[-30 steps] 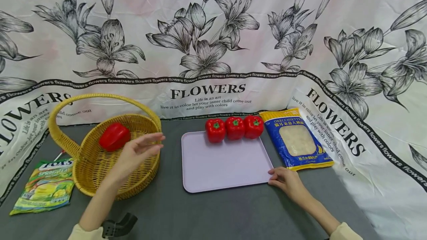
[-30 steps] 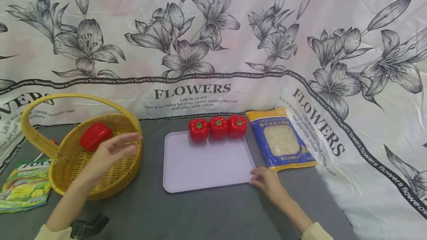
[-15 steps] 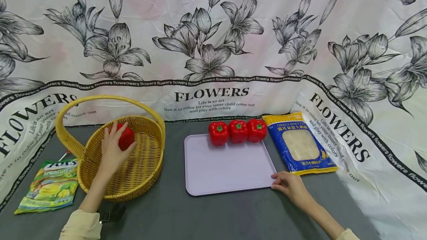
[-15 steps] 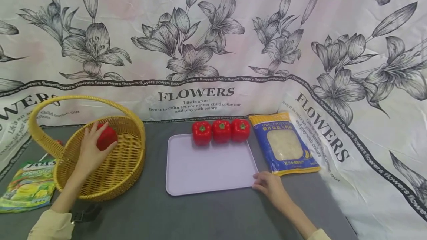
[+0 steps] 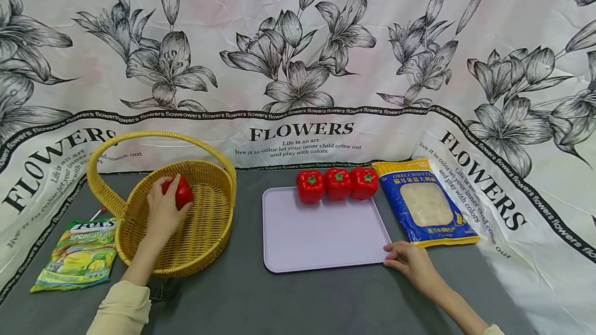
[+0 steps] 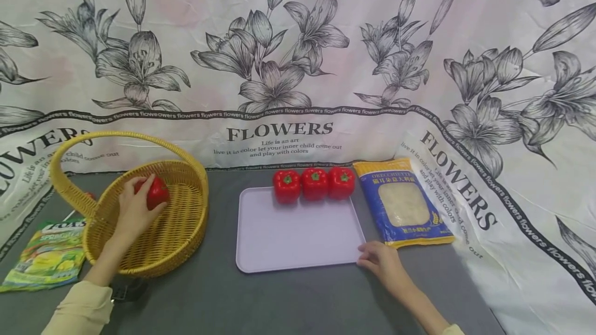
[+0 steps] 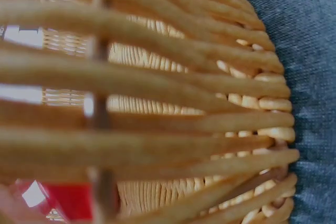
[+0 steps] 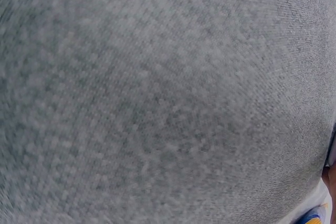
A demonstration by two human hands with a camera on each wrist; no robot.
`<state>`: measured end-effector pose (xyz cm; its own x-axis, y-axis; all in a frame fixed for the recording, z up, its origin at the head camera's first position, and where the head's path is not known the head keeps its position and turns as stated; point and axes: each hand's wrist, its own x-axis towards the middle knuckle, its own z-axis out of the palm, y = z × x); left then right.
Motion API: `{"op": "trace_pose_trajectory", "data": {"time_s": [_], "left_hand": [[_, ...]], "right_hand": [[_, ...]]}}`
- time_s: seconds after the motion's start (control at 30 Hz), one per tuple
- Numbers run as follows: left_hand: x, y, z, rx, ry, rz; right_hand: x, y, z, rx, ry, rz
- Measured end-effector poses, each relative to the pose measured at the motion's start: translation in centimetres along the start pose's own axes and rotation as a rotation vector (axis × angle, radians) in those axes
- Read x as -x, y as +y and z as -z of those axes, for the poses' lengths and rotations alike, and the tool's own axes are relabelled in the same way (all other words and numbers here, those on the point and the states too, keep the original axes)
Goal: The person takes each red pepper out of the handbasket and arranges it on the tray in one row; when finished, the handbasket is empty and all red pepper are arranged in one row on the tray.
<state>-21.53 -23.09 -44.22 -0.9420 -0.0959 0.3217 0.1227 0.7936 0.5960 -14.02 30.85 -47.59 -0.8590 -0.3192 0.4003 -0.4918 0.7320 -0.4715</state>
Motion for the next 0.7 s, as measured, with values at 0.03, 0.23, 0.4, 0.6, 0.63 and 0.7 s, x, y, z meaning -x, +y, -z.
{"op": "trace_pose_trajectory", "data": {"time_s": [0.03, 0.23, 0.4, 0.6, 0.63, 0.7], "left_hand": [[0.1, 0.1, 0.0, -0.007, 0.012, 0.005], [0.5, 0.2, -0.2, 0.027, 0.059, -0.081], [1.0, 0.3, 0.1, 0.142, 0.031, -0.112], [1.3, 0.5, 1.0, 0.226, -0.054, -0.021], [1.3, 0.5, 1.1, 0.241, -0.062, -0.001], [1.2, 0.5, 1.3, 0.277, -0.085, 0.055]], "right_hand": [[0.0, 0.0, 0.0, 0.003, -0.001, -0.002], [-0.1, 0.0, -0.1, -0.004, 0.008, 0.01], [-0.3, 0.0, -0.1, -0.005, 0.034, 0.042], [-0.2, -0.2, 0.0, 0.0, 0.028, 0.026], [-0.2, -0.2, 0.0, 0.001, 0.028, 0.024], [-0.1, -0.3, 0.1, -0.001, 0.026, 0.023]]}}
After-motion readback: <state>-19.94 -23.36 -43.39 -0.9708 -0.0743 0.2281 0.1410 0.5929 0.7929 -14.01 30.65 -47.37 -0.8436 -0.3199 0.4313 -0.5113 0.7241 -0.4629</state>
